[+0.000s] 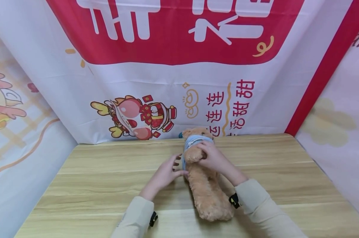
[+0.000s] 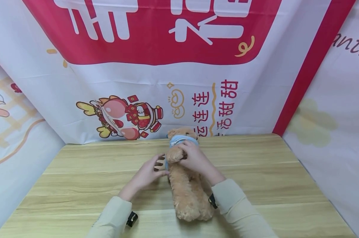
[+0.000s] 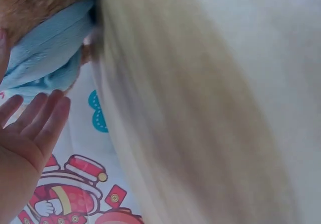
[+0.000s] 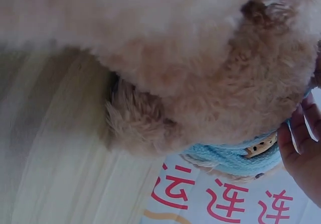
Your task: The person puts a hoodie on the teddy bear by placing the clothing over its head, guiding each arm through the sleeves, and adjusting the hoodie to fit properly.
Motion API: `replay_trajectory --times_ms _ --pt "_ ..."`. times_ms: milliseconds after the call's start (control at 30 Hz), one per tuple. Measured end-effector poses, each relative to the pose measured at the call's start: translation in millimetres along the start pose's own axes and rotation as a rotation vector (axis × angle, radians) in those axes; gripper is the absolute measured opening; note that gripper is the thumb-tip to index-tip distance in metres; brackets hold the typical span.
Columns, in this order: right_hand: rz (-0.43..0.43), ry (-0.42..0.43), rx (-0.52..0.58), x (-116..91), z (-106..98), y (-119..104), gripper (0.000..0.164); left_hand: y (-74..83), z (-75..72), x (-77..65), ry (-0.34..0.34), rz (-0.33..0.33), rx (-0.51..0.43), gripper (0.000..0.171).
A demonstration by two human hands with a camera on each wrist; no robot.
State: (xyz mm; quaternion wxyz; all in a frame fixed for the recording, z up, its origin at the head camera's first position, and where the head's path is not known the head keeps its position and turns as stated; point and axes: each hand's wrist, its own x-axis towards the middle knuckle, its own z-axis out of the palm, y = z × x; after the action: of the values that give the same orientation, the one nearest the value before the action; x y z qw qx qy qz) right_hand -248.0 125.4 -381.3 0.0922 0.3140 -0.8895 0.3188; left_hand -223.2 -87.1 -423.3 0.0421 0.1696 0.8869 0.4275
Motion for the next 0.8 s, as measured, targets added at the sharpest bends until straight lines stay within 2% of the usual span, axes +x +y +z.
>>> replay_trajectory --times_ms 133,233,433,633,800 --pt "0.003 0.006 0.031 -0.5 2.7 1.0 0.036 8.2 -5.9 1.1 0.077 0.004 -0.036 0.077" --pt "0.006 -0.009 0.075 -2.5 4.6 2.2 0.029 13.6 -8.3 2.4 0.117 0.037 -0.059 0.078" --pt "0.016 -0.049 0.142 -8.2 6.9 2.9 0.032 20.3 -8.8 2.6 0.16 0.097 -0.013 0.069" --pt "0.019 0.009 0.164 -10.8 10.8 7.4 0.035 24.6 -7.9 1.0 0.175 0.107 0.027 0.056" --pt "0.078 0.075 0.174 -17.6 12.4 15.3 0.036 24.9 -9.2 0.9 0.196 0.112 0.03 0.05"
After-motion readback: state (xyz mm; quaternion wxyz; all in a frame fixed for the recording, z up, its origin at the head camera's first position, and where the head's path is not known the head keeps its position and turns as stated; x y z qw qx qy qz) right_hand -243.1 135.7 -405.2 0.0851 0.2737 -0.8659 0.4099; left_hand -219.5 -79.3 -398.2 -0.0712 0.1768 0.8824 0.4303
